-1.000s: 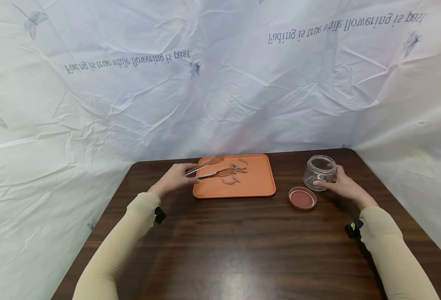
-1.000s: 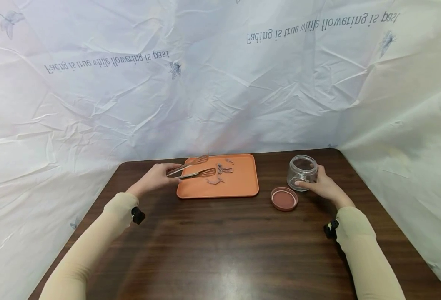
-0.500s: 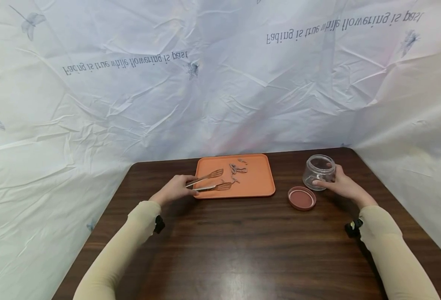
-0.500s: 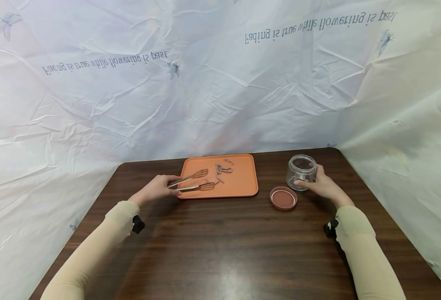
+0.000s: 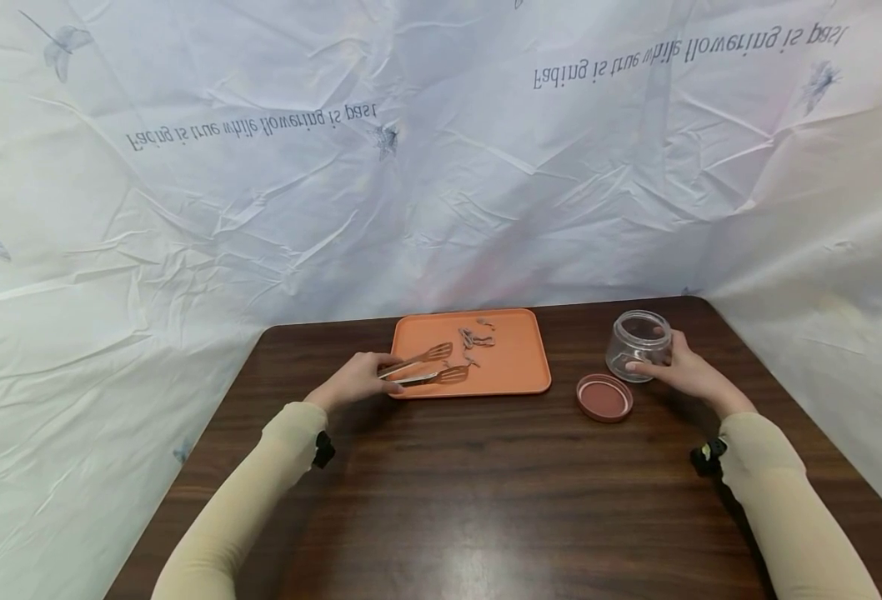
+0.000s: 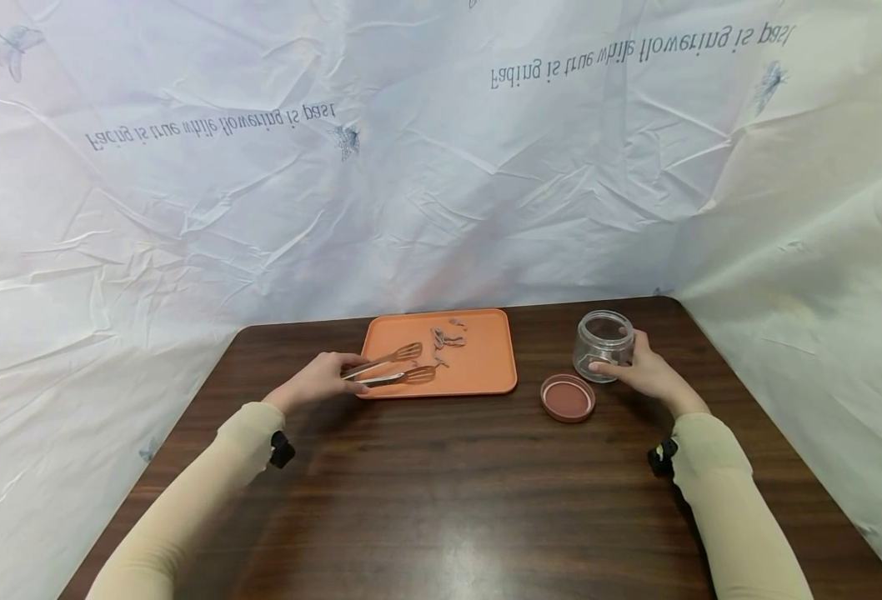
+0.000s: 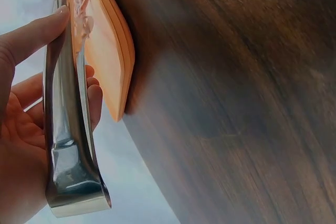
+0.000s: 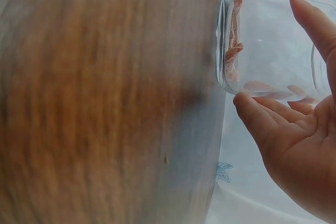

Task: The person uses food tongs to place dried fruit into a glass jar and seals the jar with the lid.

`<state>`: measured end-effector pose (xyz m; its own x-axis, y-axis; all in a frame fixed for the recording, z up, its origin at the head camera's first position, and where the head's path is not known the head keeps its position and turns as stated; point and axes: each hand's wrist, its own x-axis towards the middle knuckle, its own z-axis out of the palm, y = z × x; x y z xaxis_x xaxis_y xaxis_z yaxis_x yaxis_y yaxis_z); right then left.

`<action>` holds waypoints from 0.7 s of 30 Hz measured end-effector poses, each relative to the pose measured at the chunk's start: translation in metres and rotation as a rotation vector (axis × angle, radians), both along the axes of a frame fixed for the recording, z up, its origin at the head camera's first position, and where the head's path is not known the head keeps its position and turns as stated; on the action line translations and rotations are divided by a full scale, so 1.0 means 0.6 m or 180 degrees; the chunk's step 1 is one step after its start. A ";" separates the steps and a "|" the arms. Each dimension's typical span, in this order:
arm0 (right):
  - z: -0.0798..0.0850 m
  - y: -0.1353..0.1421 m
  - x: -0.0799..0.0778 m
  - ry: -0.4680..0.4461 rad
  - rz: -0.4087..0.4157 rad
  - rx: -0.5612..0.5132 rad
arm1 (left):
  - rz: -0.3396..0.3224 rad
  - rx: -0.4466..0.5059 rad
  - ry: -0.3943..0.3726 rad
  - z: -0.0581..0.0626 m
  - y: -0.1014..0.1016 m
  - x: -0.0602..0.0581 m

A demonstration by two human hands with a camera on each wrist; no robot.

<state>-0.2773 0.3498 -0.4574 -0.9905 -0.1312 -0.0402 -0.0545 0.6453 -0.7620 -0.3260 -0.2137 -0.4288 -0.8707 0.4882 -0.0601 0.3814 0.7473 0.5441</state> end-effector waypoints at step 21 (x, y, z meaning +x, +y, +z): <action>-0.001 0.002 0.000 -0.0105 -0.0010 -0.0024 | -0.0021 -0.0059 0.0121 -0.003 0.015 0.004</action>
